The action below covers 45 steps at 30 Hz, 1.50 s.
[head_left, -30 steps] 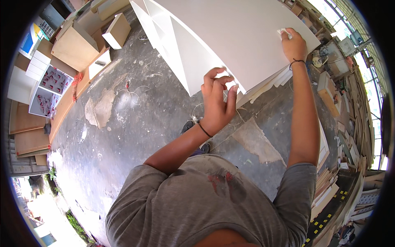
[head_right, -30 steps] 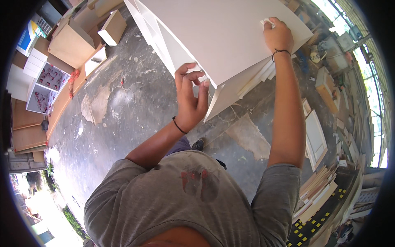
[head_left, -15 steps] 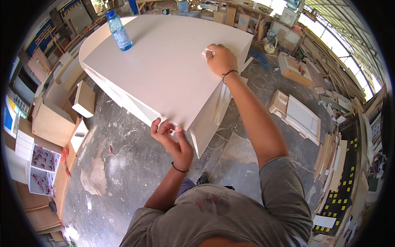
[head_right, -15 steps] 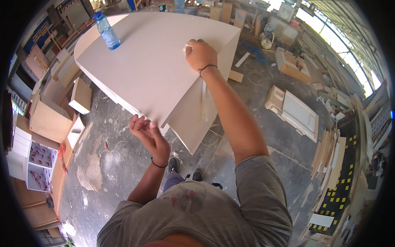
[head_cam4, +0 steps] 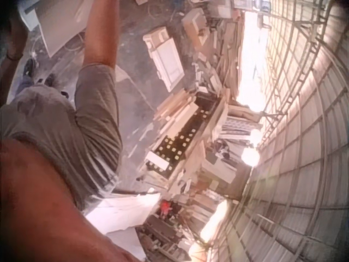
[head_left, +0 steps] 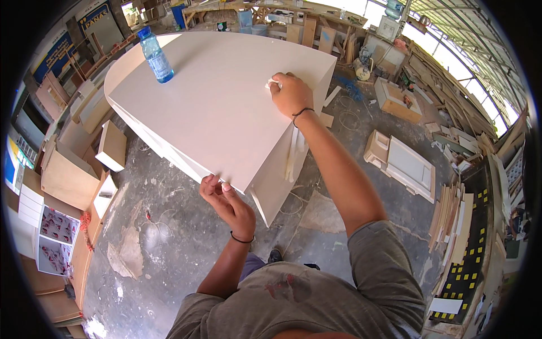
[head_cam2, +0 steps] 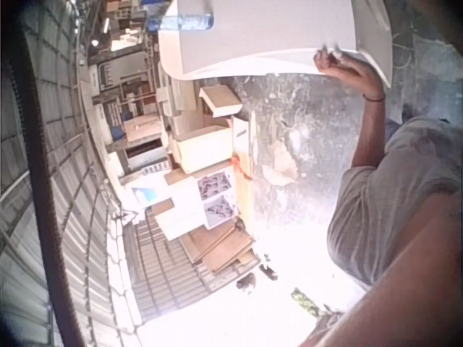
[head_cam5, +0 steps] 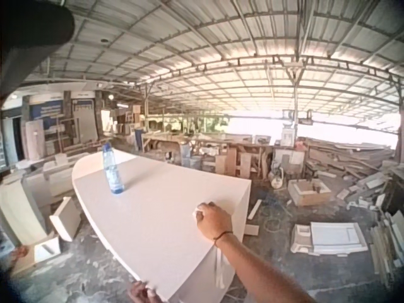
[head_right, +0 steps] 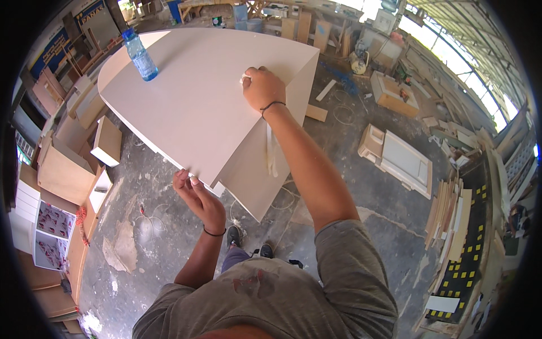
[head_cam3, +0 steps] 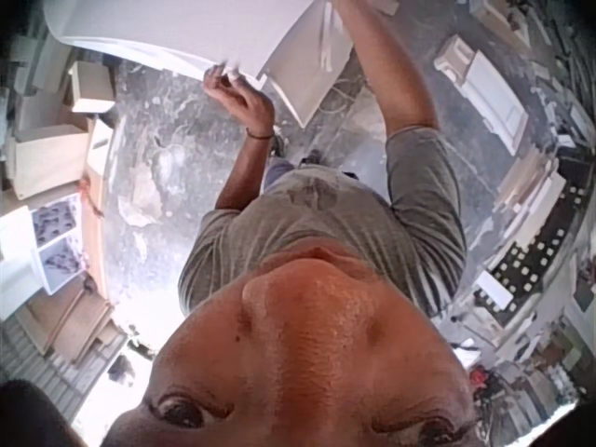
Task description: The person wipes the edges and surfaces of a white shelving unit with a cloth, pours liquid from a water bottle onto the cloth, and continues wiping the unit before moving some wooden components.
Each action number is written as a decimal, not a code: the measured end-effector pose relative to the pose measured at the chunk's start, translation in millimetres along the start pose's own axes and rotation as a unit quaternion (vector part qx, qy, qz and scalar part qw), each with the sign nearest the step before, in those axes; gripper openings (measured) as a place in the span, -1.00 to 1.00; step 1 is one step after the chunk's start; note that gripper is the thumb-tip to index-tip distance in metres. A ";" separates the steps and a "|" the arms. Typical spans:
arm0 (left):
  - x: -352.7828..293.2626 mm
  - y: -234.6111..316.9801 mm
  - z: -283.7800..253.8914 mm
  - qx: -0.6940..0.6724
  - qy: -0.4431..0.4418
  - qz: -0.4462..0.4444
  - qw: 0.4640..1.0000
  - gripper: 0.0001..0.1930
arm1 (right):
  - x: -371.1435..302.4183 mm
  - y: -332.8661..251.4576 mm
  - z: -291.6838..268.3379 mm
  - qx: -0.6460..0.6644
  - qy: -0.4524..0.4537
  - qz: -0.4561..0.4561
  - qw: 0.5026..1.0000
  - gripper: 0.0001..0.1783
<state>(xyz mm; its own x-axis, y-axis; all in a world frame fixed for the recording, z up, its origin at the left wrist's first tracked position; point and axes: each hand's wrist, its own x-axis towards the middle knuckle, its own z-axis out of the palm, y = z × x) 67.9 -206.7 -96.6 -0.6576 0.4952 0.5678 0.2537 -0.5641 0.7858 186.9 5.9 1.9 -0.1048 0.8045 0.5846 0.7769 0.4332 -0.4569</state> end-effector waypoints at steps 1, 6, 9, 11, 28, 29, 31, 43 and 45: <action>-0.9 -0.8 -2.7 -0.011 -0.004 -0.013 1.000 -0.75 | 0.3 -2.2 0.5 -0.001 -0.001 0.001 1.000 -0.78; -0.9 -0.5 -0.9 0.013 0.003 0.011 1.000 -0.75 | -0.3 -5.4 0.7 0.001 0.003 0.001 1.000 -0.79; 0.1 0.4 4.2 0.023 0.013 0.048 0.998 -0.76 | 0.4 -2.3 2.9 0.007 0.012 -0.006 1.000 -0.80; -1.1 -0.6 5.5 0.010 0.016 0.038 0.999 -0.77 | 0.7 -1.1 3.1 0.007 0.013 -0.009 1.000 -0.80; -1.5 5.5 16.6 0.059 0.036 0.073 0.995 -0.85 | 2.7 5.5 4.2 -0.031 0.007 -0.015 0.999 -0.74; -0.1 7.8 17.4 0.044 0.028 0.071 0.996 -0.85 | 3.2 4.7 2.0 -0.035 0.006 -0.014 0.999 -0.74; 0.3 7.2 15.3 0.036 0.012 0.068 0.997 -0.86 | 4.1 3.4 1.6 -0.042 0.004 -0.011 0.999 -0.72; 0.8 -0.5 -1.3 -0.001 -0.030 0.065 0.997 -0.68 | 9.0 10.1 3.7 -0.064 -0.007 -0.008 0.998 -0.70; -2.5 0.8 2.4 0.005 -0.018 0.067 0.998 -0.71 | 8.8 10.4 4.2 -0.064 -0.011 -0.007 0.998 -0.69</action>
<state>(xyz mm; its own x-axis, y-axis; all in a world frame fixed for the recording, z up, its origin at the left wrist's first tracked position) 71.4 -206.8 -96.7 -0.5906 0.4395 0.6768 0.3457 -0.6201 0.7043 191.5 19.2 -0.5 -0.1278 0.8082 0.5749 0.8482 0.3895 -0.3589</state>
